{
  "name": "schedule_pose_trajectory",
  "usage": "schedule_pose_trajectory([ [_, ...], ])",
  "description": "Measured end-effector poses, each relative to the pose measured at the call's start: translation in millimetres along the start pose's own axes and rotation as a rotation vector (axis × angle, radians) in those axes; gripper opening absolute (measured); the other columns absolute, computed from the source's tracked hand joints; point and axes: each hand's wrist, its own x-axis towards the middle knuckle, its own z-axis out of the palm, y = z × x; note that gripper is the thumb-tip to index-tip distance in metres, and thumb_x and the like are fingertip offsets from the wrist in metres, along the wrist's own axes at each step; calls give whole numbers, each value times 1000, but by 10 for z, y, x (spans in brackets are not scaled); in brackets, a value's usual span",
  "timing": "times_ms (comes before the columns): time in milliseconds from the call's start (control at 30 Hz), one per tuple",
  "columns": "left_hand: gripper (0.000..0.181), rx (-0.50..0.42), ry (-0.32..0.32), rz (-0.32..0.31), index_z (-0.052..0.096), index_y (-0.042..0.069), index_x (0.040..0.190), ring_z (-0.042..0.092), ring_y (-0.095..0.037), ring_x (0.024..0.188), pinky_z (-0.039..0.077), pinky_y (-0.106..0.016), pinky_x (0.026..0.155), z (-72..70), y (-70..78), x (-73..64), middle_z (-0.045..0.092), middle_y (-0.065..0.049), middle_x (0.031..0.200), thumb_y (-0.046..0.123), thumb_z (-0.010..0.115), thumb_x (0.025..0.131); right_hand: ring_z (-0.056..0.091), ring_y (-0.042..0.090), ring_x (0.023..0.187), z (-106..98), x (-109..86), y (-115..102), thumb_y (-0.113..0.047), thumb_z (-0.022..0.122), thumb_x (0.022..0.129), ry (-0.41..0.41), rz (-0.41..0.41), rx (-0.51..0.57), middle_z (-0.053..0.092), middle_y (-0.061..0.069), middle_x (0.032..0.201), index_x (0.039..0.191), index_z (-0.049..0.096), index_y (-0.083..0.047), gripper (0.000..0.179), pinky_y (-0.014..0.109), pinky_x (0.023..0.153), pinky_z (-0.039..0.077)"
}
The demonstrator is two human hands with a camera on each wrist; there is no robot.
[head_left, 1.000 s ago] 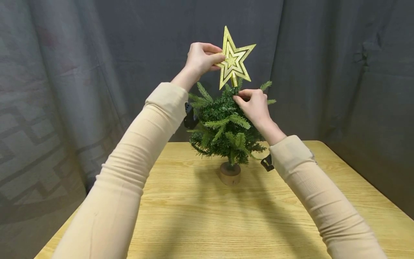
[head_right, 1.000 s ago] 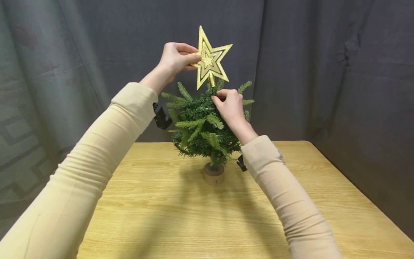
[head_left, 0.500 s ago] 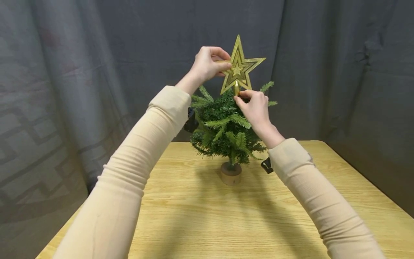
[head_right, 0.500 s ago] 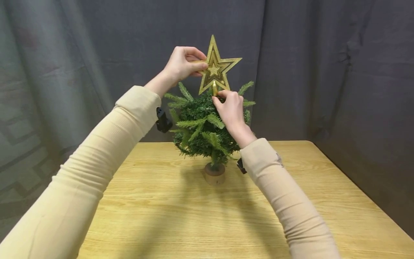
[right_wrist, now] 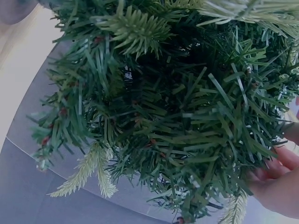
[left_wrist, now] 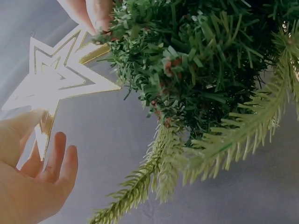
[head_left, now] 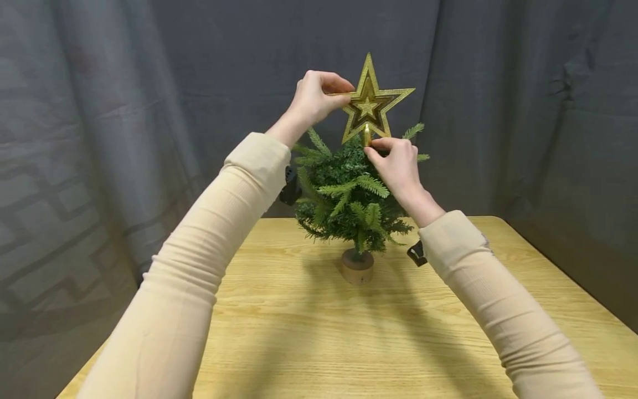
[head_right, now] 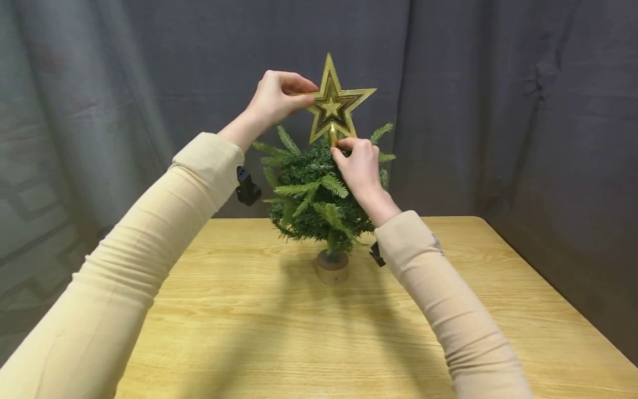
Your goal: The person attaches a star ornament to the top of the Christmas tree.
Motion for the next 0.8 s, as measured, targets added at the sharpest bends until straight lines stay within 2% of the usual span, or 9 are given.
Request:
schedule_pose_trajectory([
  [233, 26, -34, 33, 0, 68, 18, 115, 62, -11, 102, 50, -24, 85, -34, -17, -12, 67, 0, 116, 25, 64, 90, 63, 34, 103, -76, -10, 20, -17, 64, 90, -25, -6, 6, 68, 20, 109, 111, 69, 0, 27, 45, 94, 45],
  [400, 27, -38, 70, 11, 68, 17, 115, 60, -11, 103, 48, -23, 86, -85, -48, -13, 67, 0, 116, 29, 59, 93, 65, 34, 97, -152, -2, 45, -16, 62, 91, -26, -18, 1, 69, 21, 106, 109, 69, 1, 26, 44, 98, 43],
  [567, 33, -48, 80, 16, 68, 15, 114, 61, -14, 103, 48, -24, 87, -163, -100, -48, 68, -2, 115, 36, 49, 97, 68, 33, 89, -199, -11, 51, -17, 62, 91, -9, -35, -14, 70, 19, 102, 108, 70, 0, 25, 43, 88, 50],
  [633, 37, -80, 71, 0, 67, 14, 115, 62, -15, 105, 48, -24, 90, -210, -119, -76, 67, -3, 117, 39, 45, 98, 68, 32, 87, -217, -22, 48, -18, 63, 91, 1, -41, -9, 71, 19, 101, 107, 70, 0, 25, 43, 81, 52],
  [800, 45, -146, 63, -47, 61, 14, 124, 60, -17, 115, 44, -25, 101, -358, -182, -168, 62, -3, 127, 43, 35, 100, 69, 31, 85, -286, -46, 42, -19, 64, 90, 28, -64, 4, 71, 18, 100, 106, 71, -2, 25, 40, 77, 54],
])
